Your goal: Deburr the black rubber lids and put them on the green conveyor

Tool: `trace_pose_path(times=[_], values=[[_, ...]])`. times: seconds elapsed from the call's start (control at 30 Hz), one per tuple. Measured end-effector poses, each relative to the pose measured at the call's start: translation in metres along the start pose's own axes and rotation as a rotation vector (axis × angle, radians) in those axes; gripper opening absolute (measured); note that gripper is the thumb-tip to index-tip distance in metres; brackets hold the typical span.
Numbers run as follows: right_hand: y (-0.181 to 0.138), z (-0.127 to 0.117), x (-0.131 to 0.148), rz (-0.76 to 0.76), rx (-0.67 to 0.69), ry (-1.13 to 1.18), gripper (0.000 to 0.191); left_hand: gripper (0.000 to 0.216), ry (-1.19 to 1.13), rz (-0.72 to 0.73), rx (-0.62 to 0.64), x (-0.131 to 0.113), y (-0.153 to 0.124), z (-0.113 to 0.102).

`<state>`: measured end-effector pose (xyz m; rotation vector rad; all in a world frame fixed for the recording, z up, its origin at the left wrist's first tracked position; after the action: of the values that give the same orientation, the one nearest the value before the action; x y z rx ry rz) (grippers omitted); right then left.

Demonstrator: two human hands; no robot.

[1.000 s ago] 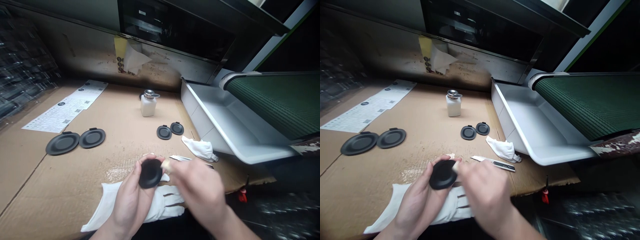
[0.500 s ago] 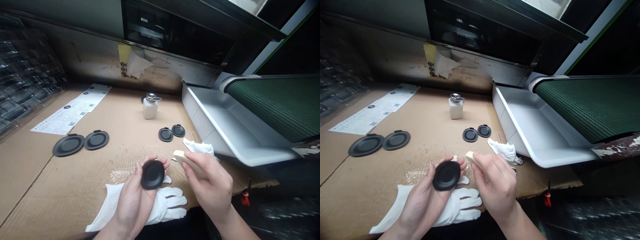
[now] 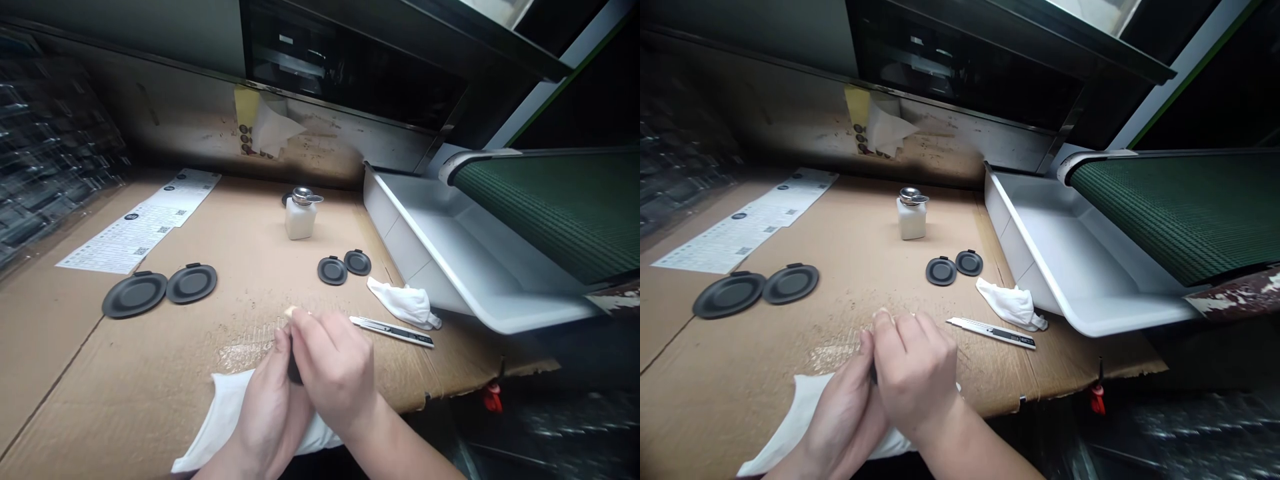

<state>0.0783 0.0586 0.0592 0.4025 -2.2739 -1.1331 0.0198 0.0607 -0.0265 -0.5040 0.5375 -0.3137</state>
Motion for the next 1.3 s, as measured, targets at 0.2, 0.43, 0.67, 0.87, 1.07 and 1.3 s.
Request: trace_pose_path(times=[0.2,0.43,0.67,0.87,1.07,1.3], values=[[0.013,-0.039,-0.018,0.199,-0.097,0.171,0.021,0.038,-0.022,-0.037,0.060,0.000,-0.003,0.002],[-0.015,-0.017,-0.006,-0.060,0.061,0.090,0.025,0.041,-0.030,-0.033,0.086,0.002,0.000,0.001],[-0.019,-0.004,0.010,-0.196,0.227,0.167,0.027,0.055,0.008,-0.083,0.049,0.002,-0.002,-0.001],[-0.009,-0.006,0.001,-0.185,0.185,0.125,0.024,0.051,-0.018,-0.061,0.078,0.001,-0.003,0.003],[-0.024,-0.012,0.011,-0.272,0.370,0.166,0.022,0.057,0.020,-0.089,0.030,0.002,-0.004,0.001],[-0.011,-0.029,-0.027,0.059,0.252,0.188,0.018,0.054,-0.012,-0.094,0.023,0.003,0.000,0.002]])
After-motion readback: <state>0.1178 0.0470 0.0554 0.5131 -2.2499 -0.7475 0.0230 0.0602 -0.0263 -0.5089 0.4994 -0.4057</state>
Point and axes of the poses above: each hand's wrist, its own y-axis towards the middle knuckle, its own z-axis out of the palm, x = y × z, the point moved 7 cm from there along y, towards the middle knuckle, and after that the axes turned 9 degrees about -x, right-handed, at the moved point
